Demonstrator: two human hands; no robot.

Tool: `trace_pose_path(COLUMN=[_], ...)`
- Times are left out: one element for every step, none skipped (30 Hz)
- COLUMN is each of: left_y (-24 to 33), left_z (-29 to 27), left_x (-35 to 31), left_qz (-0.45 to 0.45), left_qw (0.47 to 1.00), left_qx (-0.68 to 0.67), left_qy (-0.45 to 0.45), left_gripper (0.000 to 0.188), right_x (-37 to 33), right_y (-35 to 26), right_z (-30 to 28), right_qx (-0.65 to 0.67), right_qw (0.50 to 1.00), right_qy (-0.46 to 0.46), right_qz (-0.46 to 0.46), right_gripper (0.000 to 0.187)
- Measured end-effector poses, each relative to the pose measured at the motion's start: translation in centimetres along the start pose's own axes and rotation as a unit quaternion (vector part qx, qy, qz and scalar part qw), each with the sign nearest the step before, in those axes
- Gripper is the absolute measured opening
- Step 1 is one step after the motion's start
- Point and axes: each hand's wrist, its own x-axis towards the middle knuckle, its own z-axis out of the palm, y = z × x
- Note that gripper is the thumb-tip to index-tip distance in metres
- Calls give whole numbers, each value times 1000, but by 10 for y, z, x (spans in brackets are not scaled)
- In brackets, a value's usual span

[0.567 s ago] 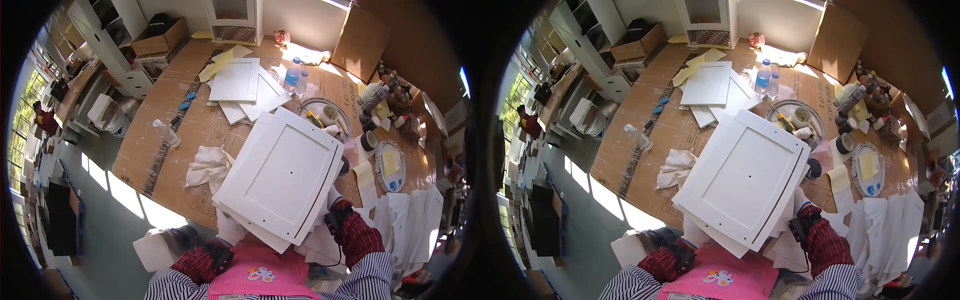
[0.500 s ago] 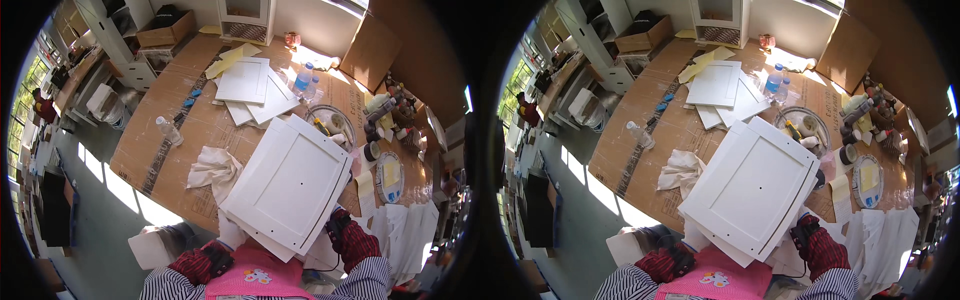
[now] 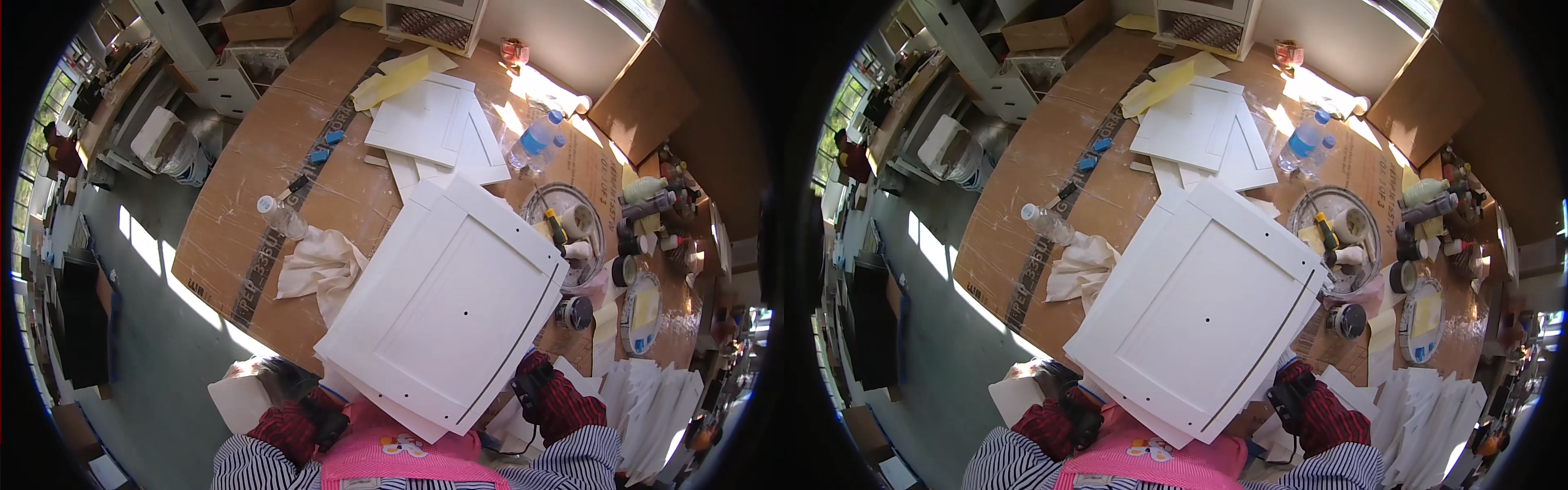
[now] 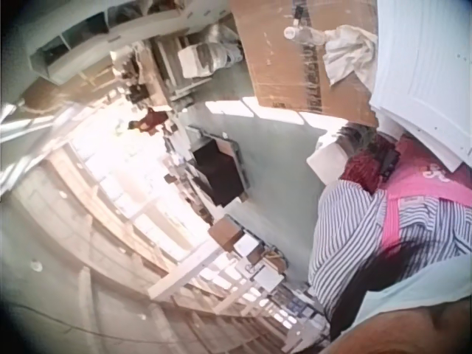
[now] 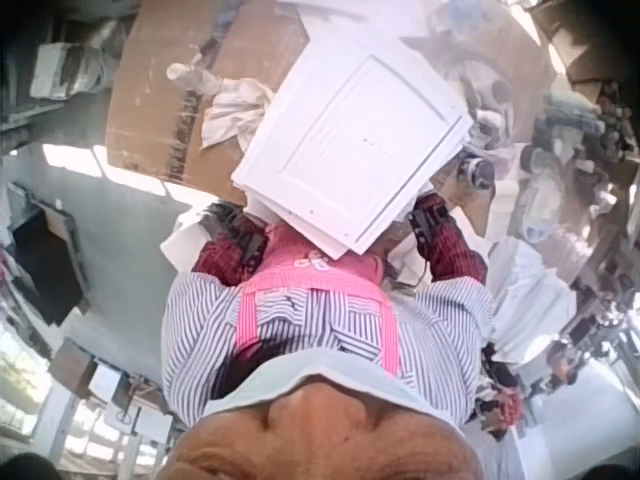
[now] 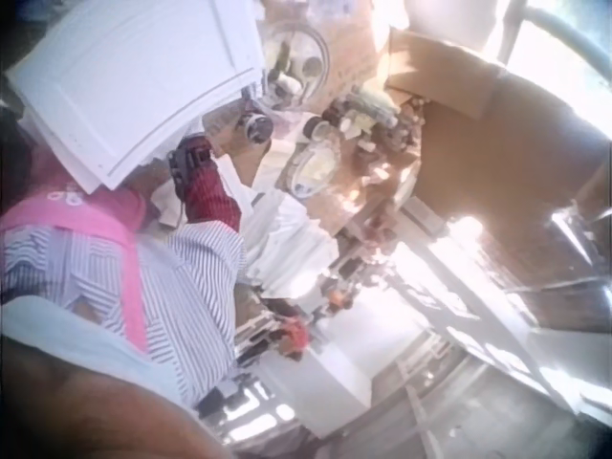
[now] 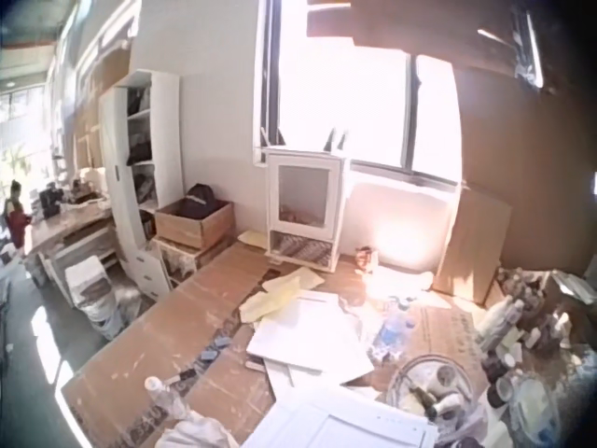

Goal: Cleaning and inspecting white cabinet door panels at a workstation.

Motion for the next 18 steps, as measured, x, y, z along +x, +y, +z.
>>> trace_pose_path(left_y=[21, 38, 53, 64, 77, 86, 95, 111, 122, 131, 138, 150, 159, 174, 189, 202, 209, 212], left_z=[-10, -17, -7, -18, -41, -48, -54, -53, -58, -62, -72, -92, -105, -120, -131, -128, -110, -110], left_x=[4, 10, 11, 14, 19, 23, 26, 22, 18, 18, 27, 29, 38, 39, 38, 48, 73, 68], left_qz=[-46, -93, -96, -98, 33, 89, 148, 137, 129, 116, 112, 112, 106, 106, 105, 102, 109, 112], left_qw=[976, 906, 898, 899, 975, 962, 920, 845, 792, 730, 785, 833, 877, 912, 926, 938, 926, 921], left_qx=[-186, -363, -380, -376, -42, 130, 296, 490, 581, 664, 599, 531, 458, 385, 351, 317, 349, 364], left_qy=[-102, -197, -199, -200, -217, -221, -212, -164, -133, -112, -114, -104, -102, -92, -87, -99, -96, -82], left_gripper=[89, 89, 88, 88, 86, 85, 84, 81, 79, 78, 76, 74, 73, 71, 70, 69, 71, 71], right_x=[16, 31, 46, 65, 86, 98, 106, 103, 94, 82, 79, 83, 89, 97, 105, 129, 148, 140], right_y=[6, 8, 11, 15, 19, 20, 20, 21, 16, 9, 6, 10, 10, 13, 15, 13, 2, 5], right_z=[9, 17, 18, 22, 30, 33, 37, 73, 115, 156, 165, 181, 191, 209, 221, 196, 156, 178], right_qx=[27, 54, 89, 139, 183, 214, 225, 156, 66, -25, -49, -77, -72, -92, -110, -64, -13, -10], right_qw=[999, 997, 992, 980, 961, 947, 942, 976, 996, 998, 998, 996, 996, 994, 990, 991, 991, 995], right_qy=[-27, -53, -86, -143, -201, -235, -241, -151, -51, 53, 26, -12, -11, -44, -74, -109, -129, -100], right_qz=[4, 7, 8, 20, 42, 52, 57, 18, -9, -20, -36, -46, -47, -42, -39, -34, -35, -26], right_gripper=[56, 57, 58, 58, 59, 60, 60, 60, 59, 59, 57, 55, 55, 53, 51, 52, 54, 51])
